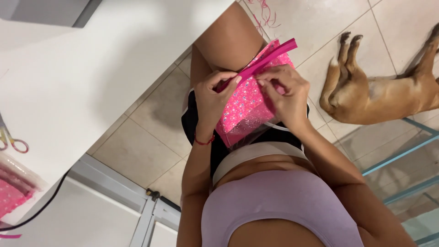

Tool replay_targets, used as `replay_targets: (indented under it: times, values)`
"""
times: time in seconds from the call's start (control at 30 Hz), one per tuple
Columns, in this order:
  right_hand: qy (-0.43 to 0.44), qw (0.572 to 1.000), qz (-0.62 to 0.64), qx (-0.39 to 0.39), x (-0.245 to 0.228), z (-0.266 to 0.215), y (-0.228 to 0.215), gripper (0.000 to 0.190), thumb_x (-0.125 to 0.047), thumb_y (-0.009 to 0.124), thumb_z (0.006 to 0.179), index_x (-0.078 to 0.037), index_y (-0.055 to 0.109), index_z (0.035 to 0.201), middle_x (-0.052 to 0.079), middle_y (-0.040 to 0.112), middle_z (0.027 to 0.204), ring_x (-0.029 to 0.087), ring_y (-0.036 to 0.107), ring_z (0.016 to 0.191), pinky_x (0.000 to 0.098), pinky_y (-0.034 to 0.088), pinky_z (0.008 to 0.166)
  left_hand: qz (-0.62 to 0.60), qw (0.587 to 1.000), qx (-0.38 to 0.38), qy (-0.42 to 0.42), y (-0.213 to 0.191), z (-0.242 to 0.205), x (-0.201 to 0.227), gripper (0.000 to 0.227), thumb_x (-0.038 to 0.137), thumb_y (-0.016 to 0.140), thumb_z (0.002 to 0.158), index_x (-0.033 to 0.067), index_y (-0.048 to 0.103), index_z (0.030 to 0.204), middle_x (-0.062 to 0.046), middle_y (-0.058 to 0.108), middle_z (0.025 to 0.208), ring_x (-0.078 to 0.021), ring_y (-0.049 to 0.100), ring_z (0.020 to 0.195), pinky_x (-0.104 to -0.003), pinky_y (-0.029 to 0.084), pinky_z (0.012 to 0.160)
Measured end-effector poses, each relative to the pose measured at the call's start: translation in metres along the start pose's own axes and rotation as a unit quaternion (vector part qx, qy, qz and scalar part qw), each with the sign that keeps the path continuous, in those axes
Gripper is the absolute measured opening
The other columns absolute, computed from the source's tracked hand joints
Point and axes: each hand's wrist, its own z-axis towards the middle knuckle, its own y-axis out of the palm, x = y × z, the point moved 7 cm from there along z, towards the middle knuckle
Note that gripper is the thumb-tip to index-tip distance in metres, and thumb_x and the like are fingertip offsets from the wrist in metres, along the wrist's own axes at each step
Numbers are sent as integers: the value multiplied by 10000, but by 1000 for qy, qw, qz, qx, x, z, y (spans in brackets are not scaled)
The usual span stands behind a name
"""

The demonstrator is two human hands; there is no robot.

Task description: Aligning and folding pink floral fabric strips with clear plastic sleeves for assembly

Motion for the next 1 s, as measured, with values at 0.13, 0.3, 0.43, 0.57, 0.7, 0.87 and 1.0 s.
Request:
replay_targets:
  times: [0.13, 0.3, 0.43, 0.57, 0.7, 0.87, 1.0]
  values:
    - [106, 984, 142, -5, 13, -1, -6, 69, 58, 785, 915, 67, 731, 956, 172, 658, 880, 222, 682, 769, 325, 570, 688, 0, 1000, -5, 2, 0, 2, -6, 153, 202, 868, 847, 136, 815, 974, -47, 698, 758, -106, 660, 767, -279, 552, 736]
    - [120, 983, 137, -1, 26, -1, -1, 88, 80, 783, 900, 67, 743, 977, 198, 695, 923, 239, 707, 824, 332, 595, 715, -9, 1000, -15, 6, 1, 4, -4, 157, 193, 873, 844, 131, 815, 975, -37, 691, 746, -85, 638, 755, -269, 548, 722]
    - [162, 948, 270, 53, 44, -1, 1, 58, 122, 691, 944, 106, 683, 999, 193, 657, 985, 273, 727, 912, 376, 660, 758, -58, 998, -39, -5, 2, 7, -9, 163, 177, 862, 857, 108, 809, 995, -46, 692, 770, -85, 605, 793, -291, 543, 744]
    - [182, 932, 306, 66, 68, -5, 6, 90, 126, 700, 933, 138, 664, 1014, 202, 655, 979, 277, 733, 886, 371, 669, 689, -55, 997, -54, 2, 3, 10, -12, 170, 175, 869, 859, 100, 807, 999, -48, 687, 785, -94, 623, 823, -290, 548, 785]
    - [191, 940, 278, 48, 70, -2, 8, 96, 129, 697, 958, 161, 654, 1037, 224, 669, 927, 252, 726, 797, 353, 656, 587, -70, 996, -46, -12, 2, 6, -13, 176, 172, 872, 860, 80, 804, 994, -54, 693, 776, -100, 631, 817, -294, 551, 794]
    - [178, 953, 240, 41, 64, 1, 7, 87, 137, 688, 972, 172, 651, 1042, 245, 670, 934, 264, 720, 792, 377, 652, 574, -66, 997, -46, -7, 3, 6, -13, 175, 182, 872, 862, 90, 808, 996, -58, 715, 791, -107, 661, 826, -293, 557, 797]
    - [176, 954, 239, 46, 63, 4, 8, 87, 141, 690, 968, 171, 651, 1039, 245, 657, 941, 258, 714, 760, 378, 654, 549, -59, 997, -44, -8, 1, 8, -9, 148, 187, 860, 872, 95, 808, 975, -63, 704, 758, -105, 650, 791, -296, 552, 766]
